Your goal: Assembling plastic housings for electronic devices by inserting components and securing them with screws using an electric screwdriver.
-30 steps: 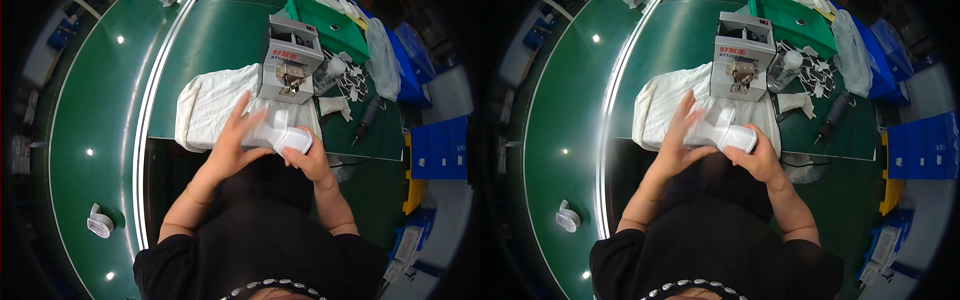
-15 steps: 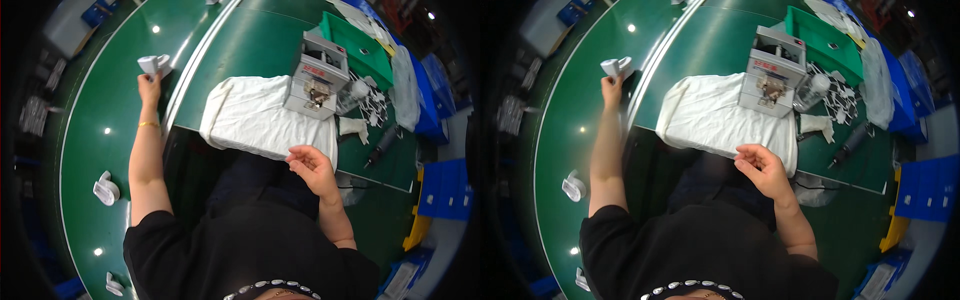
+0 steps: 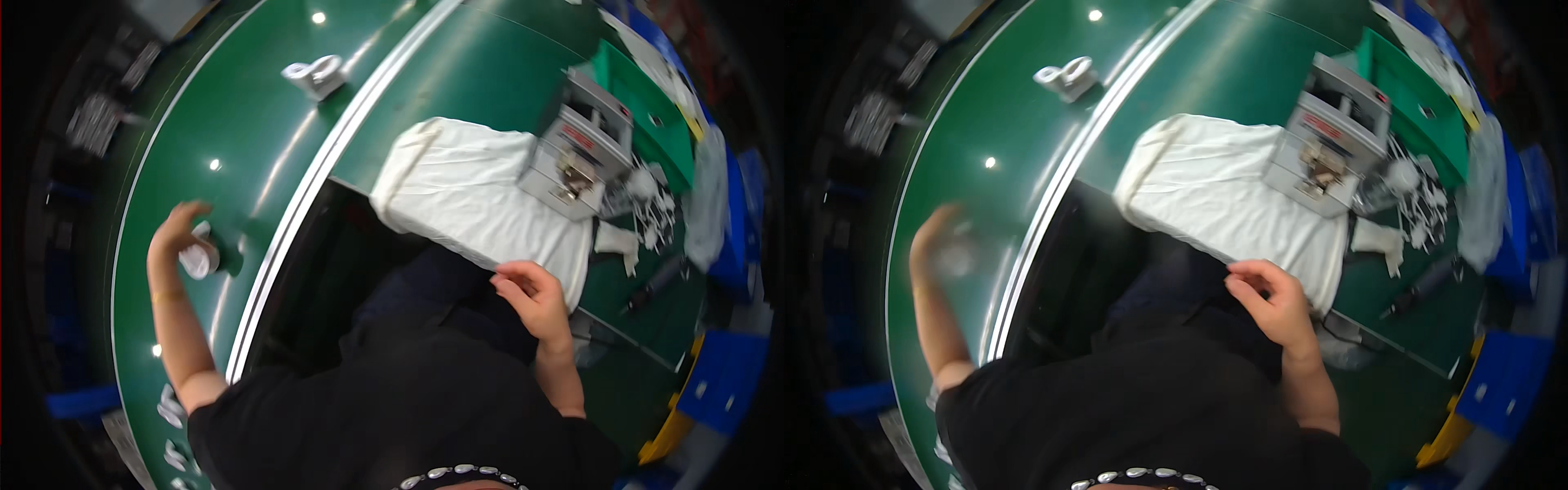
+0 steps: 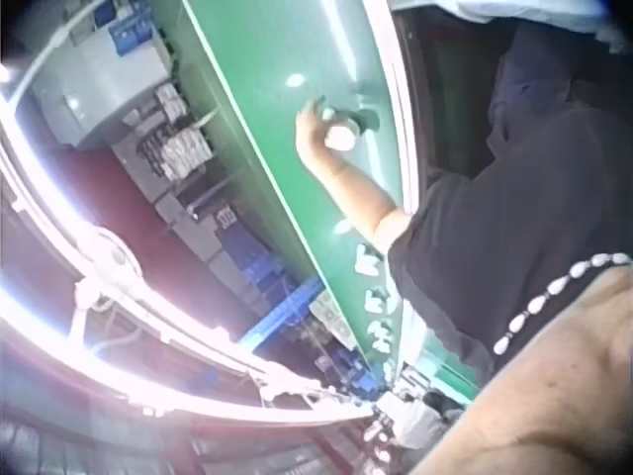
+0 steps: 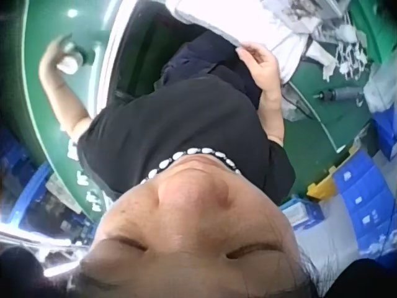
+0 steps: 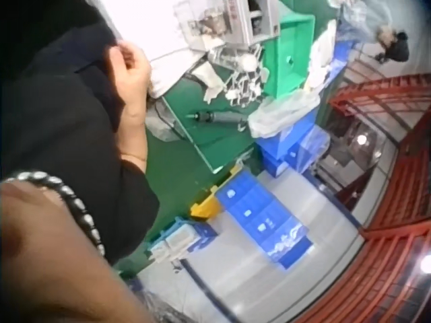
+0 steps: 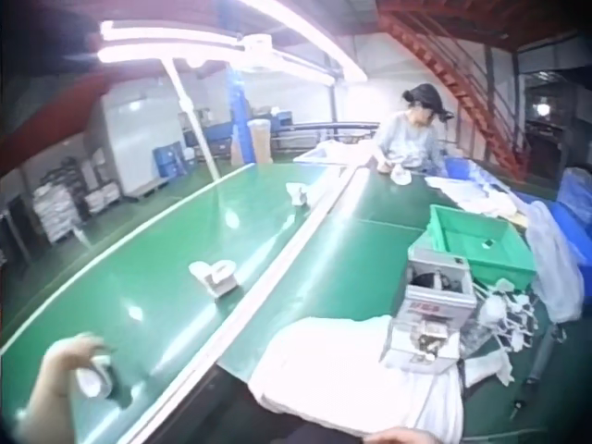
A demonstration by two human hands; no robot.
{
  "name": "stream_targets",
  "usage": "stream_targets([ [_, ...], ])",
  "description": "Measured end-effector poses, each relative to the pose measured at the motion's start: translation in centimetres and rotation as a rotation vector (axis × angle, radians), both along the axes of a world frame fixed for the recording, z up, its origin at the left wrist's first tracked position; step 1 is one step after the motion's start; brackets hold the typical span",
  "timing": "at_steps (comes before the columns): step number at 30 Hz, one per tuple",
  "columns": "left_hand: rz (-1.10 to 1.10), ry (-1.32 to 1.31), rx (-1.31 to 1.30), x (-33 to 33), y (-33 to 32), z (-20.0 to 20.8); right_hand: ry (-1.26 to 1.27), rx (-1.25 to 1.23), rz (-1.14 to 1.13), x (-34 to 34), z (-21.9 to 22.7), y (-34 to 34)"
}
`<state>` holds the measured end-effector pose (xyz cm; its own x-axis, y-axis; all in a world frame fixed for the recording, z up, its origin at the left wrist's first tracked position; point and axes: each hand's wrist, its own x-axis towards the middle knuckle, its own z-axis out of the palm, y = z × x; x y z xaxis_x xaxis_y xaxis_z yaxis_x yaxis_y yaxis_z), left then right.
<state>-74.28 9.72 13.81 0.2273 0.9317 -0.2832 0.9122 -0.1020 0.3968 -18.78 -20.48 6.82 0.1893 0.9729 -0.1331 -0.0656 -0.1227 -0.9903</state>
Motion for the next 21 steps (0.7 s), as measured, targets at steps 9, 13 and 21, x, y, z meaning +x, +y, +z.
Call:
stream_targets([
  [9, -0.036, 0.762, -0.126, -8.1, -1.2, -2.7, -0.079, 0.109, 0.058, 1.4, 0.5, 1.2],
  [13, -0.475, 0.927, 0.283, -7.3, 0.8, -4.1, -0.312, 0.174, -0.245, 6.3, 1.8, -1.5],
  [21, -0.211, -0.622, -0.035, 21.7, -4.9, 0.9, -1.061, -0.144, -0.842, 25.2, 1.1, -1.4],
])
